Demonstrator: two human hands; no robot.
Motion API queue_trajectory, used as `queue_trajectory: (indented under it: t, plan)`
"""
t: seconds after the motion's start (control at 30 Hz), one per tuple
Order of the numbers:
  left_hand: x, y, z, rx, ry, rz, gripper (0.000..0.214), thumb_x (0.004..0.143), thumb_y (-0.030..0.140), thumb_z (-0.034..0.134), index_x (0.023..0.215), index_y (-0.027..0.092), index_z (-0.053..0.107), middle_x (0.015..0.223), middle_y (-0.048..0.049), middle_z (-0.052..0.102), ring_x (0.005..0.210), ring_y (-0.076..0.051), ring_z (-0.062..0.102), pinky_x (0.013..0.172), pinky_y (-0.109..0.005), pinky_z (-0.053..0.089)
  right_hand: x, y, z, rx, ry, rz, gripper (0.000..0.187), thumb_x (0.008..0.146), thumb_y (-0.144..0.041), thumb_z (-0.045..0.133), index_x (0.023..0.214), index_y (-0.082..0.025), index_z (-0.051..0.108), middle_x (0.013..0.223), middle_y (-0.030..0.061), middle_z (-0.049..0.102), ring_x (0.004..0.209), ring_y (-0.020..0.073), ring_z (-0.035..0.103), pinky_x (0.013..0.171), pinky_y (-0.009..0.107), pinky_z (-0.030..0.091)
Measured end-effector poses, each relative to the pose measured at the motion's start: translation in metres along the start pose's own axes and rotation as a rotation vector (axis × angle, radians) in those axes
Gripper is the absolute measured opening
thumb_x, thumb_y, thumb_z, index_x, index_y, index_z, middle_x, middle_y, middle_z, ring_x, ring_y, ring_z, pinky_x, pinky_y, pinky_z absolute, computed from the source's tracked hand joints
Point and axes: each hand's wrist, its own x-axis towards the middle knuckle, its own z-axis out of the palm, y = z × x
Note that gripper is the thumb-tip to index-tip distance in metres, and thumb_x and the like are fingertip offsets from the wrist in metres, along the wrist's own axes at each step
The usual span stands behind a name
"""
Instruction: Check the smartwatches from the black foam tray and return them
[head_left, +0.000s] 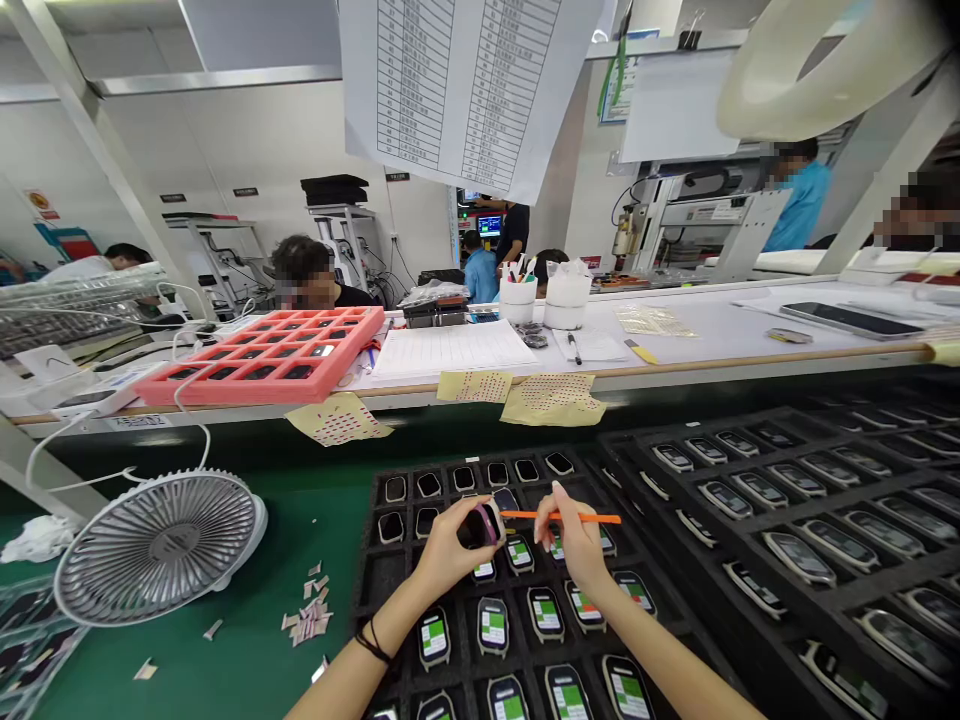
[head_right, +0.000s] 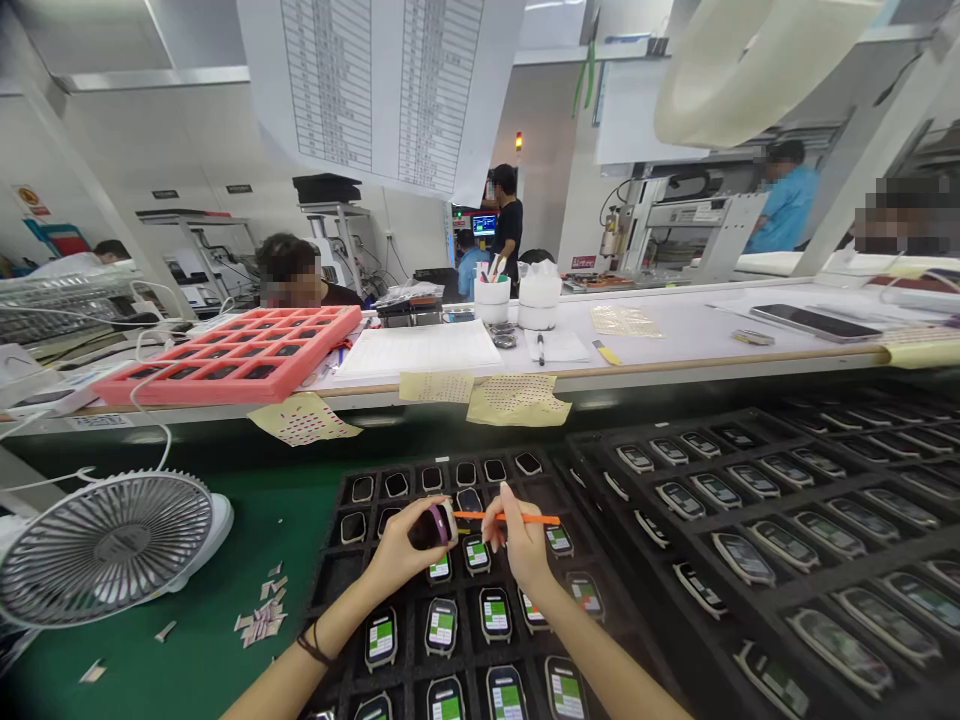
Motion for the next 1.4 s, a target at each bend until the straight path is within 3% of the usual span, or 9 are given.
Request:
queue_trajectory:
  t: [0.47, 0.57, 0.67, 0.73, 0.8, 0.9, 1.0, 1.17, 1.4]
  plan:
    - [0.001, -0.006, 0.003, -0.033, 0.027, -0.045, 0.047, 0.064, 0.019, 0.073, 0.110, 0.017, 0.061, 0.111, -0.0095, 0.067, 0.102, -0.026, 0.062, 0.090, -0.037, 0.049, 0.001, 0.001, 0.000, -0.011, 0.010, -0.020, 0.057, 0.088, -0.055, 0.042, 0.051, -0.017, 0.061, 0.043, 0.0018, 0.056, 0.035, 0.0098, 0.047, 0.037, 0.022, 0.035]
    - [0.002, -0.005, 0.001, -0.038, 0.053, -0.045, 0.045, 0.065, 0.019, 0.072, 0.109, 0.018, 0.061, 0.111, -0.0096, 0.066, 0.103, -0.026, 0.061, 0.091, -0.038, 0.048, 0.004, -0.002, -0.004, -0.048, 0.061, -0.060, 0.051, 0.091, -0.051, 0.038, 0.065, -0.018, 0.065, 0.055, 0.0040, 0.065, 0.047, 0.0153, 0.058, 0.049, 0.027, 0.047]
    - [0.003, -0.004, 0.000, -0.019, 0.064, -0.015, 0.044, 0.067, 0.017, 0.070, 0.109, 0.018, 0.060, 0.111, -0.0095, 0.065, 0.104, -0.025, 0.060, 0.092, -0.040, 0.047, 0.006, 0.003, -0.002, -0.189, -0.014, -0.038, 0.033, 0.085, -0.045, 0.054, 0.065, -0.019, 0.058, 0.074, 0.0054, 0.070, 0.073, 0.0208, 0.065, 0.071, 0.033, 0.049]
    - [0.002, -0.004, 0.001, 0.012, 0.052, 0.030, 0.043, 0.067, 0.014, 0.069, 0.108, 0.019, 0.060, 0.110, -0.0092, 0.065, 0.105, -0.025, 0.059, 0.093, -0.041, 0.045, 0.006, 0.011, 0.003, -0.244, -0.141, 0.001, 0.029, 0.074, -0.039, 0.069, 0.065, -0.021, 0.048, 0.081, 0.0035, 0.068, 0.080, 0.0210, 0.063, 0.075, 0.032, 0.047]
    - [0.001, -0.005, 0.003, 0.043, 0.041, 0.073, 0.043, 0.065, 0.010, 0.067, 0.107, 0.020, 0.060, 0.109, -0.0087, 0.064, 0.105, -0.025, 0.057, 0.093, -0.042, 0.045, 0.005, 0.020, 0.009, -0.279, -0.253, 0.039, 0.037, 0.066, -0.035, 0.075, 0.066, -0.022, 0.041, 0.071, -0.0020, 0.061, 0.068, 0.0169, 0.058, 0.065, 0.028, 0.044]
    - [0.000, -0.005, 0.006, 0.058, 0.022, 0.089, 0.046, 0.067, 0.008, 0.066, 0.111, 0.021, 0.058, 0.112, -0.0089, 0.061, 0.107, -0.025, 0.055, 0.094, -0.043, 0.045, 0.003, 0.028, 0.014, -0.306, -0.319, 0.105, 0.040, 0.066, -0.034, 0.073, 0.063, -0.023, 0.035, 0.055, -0.0086, 0.039, 0.050, 0.0102, 0.037, 0.050, 0.023, 0.031]
    - [0.000, -0.003, 0.006, 0.028, 0.025, 0.052, 0.053, 0.071, 0.020, 0.071, 0.121, 0.023, 0.052, 0.117, -0.0099, 0.058, 0.109, -0.026, 0.053, 0.092, -0.043, 0.046, 0.003, 0.026, 0.014, -0.187, -0.278, 0.170, 0.042, 0.069, -0.037, 0.069, 0.060, -0.023, 0.031, 0.056, -0.0080, 0.032, 0.052, 0.0100, 0.030, 0.050, 0.023, 0.026]
    - [0.001, -0.001, 0.001, -0.039, 0.053, -0.015, 0.054, 0.074, 0.031, 0.070, 0.124, 0.024, 0.050, 0.111, -0.0084, 0.058, 0.086, -0.020, 0.058, 0.064, -0.029, 0.052, 0.004, 0.019, 0.012, -0.025, -0.183, 0.238, 0.046, 0.069, -0.039, 0.071, 0.060, -0.022, 0.029, 0.059, -0.0072, 0.031, 0.057, 0.0113, 0.031, 0.054, 0.024, 0.029]
    - [0.000, -0.006, 0.003, -0.076, 0.071, -0.034, 0.056, 0.074, 0.026, 0.069, 0.126, 0.025, 0.046, 0.108, -0.0062, 0.060, 0.081, -0.017, 0.059, 0.063, -0.028, 0.052, 0.003, 0.013, 0.016, 0.012, -0.164, 0.250, 0.048, 0.066, -0.040, 0.074, 0.059, -0.022, 0.029, 0.059, -0.0071, 0.030, 0.057, 0.0114, 0.029, 0.055, 0.024, 0.028]
